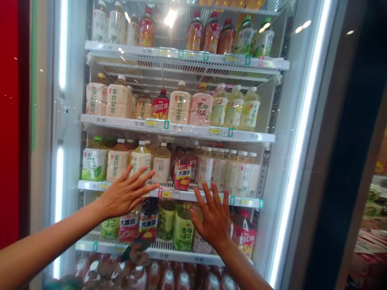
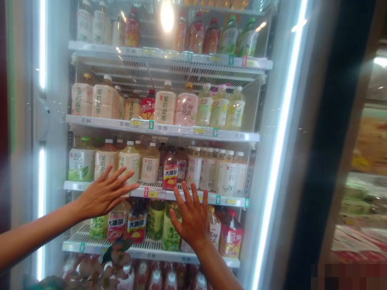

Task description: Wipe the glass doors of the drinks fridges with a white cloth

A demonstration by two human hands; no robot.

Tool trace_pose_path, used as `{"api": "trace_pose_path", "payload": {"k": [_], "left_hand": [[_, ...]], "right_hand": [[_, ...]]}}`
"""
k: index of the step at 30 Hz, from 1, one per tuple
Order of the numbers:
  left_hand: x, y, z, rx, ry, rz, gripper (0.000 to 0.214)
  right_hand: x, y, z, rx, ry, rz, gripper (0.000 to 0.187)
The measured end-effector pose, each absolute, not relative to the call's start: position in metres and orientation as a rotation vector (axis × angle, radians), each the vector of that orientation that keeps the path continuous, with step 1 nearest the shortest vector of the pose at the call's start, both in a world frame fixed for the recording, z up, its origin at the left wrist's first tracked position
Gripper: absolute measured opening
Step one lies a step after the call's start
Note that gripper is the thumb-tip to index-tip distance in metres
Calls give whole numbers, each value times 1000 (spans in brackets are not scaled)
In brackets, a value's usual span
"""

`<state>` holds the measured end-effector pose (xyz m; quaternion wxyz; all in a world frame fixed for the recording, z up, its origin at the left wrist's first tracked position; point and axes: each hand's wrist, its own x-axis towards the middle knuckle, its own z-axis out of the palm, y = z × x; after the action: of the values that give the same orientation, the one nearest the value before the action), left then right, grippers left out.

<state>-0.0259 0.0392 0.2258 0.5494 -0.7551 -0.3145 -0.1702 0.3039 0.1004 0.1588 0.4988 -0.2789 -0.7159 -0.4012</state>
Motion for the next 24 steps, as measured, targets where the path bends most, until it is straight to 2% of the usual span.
{"api": "trace_pose_path", "payload": {"k": [3,8,11,15,17,22,24], "left_hand": [[-21,45,241,-1717,-819,-502,73],[-28,35,184,-1826,-695,-308,67],[-43,29,179,-1888,-612,-173,61],[-56,34,215,-1736,-843,-424,71],[-56,36,217,-1672,-913,-527,73],[-56,26,157,-1797,-741,-298,70],[-60,21,151,-1842,-676,-200,65]], "right_hand": [[304,101,159,-664,-1726,-984,79],[305,101,159,-659,-1731,-968,79],[305,101,158,-666,-1745,-947,80],[304,104,157,-658,-1736,-952,75],[304,105,157,-654,-1723,-943,73],[305,105,157,-655,-1732,-934,72],[305,104,157,-654,-1741,-923,71]]}}
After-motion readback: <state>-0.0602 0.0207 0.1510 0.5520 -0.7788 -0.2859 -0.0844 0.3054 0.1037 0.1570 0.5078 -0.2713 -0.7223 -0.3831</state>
